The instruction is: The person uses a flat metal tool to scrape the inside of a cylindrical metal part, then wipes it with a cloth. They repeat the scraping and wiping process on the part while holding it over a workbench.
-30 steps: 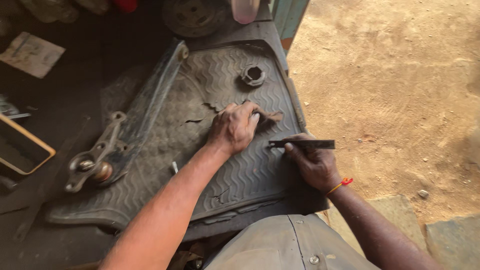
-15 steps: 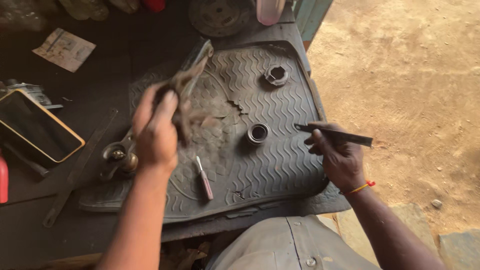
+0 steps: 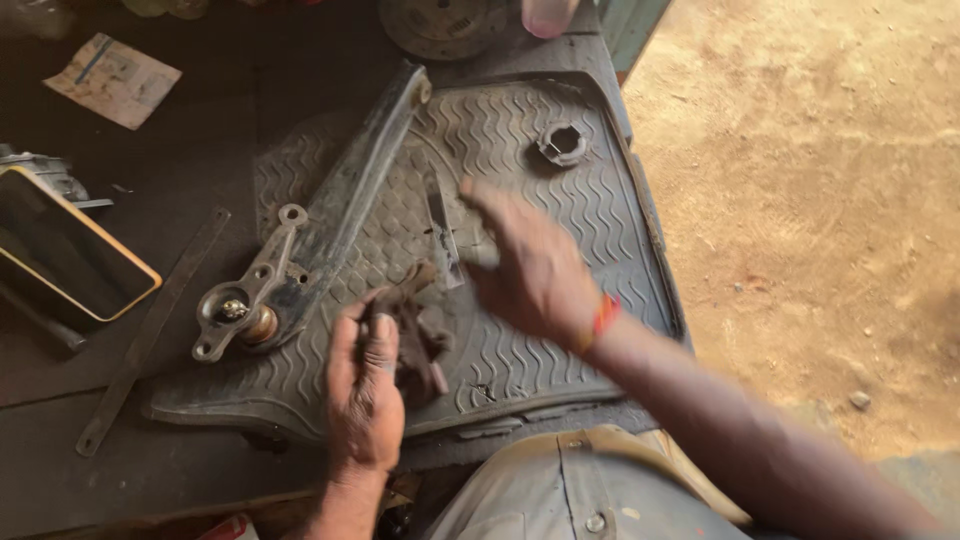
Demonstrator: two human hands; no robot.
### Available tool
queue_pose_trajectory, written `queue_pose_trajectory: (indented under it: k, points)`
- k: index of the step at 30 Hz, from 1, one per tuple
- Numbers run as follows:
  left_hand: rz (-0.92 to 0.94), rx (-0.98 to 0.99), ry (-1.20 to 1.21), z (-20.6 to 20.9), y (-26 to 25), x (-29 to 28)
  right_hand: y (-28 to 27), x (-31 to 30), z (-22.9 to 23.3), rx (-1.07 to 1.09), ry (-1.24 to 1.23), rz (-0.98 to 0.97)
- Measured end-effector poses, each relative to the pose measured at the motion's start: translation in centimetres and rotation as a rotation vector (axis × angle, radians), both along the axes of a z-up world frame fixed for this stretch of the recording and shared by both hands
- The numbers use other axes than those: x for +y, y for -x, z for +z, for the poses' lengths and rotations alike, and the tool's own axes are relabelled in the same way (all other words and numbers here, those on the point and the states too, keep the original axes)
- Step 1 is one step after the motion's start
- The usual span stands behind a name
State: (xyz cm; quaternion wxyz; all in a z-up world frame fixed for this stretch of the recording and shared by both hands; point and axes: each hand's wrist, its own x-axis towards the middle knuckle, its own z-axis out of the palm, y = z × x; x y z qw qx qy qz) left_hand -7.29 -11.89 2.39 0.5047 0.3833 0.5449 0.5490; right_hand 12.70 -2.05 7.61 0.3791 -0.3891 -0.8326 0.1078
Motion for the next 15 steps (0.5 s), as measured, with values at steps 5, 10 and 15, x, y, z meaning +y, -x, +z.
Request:
queue_pose_trajectory:
  k: [5, 10, 15]
  points:
    - [-0.078, -0.301, 0.019, 2.9, -3.5, 1.0, 0.3, -5.1, 1.5, 0.005, 0.481, 0.249]
    - [-0.502, -0.485, -0.083, 4.7, -5.4, 2.5, -4.8, -5.9, 0.1, 0.307, 0.53, 0.08]
    - [-0.278, 0.725, -0.377, 0.9, -8.2, 6.2, -10.9, -5.4, -2.0, 0.842, 0.706, -0.212]
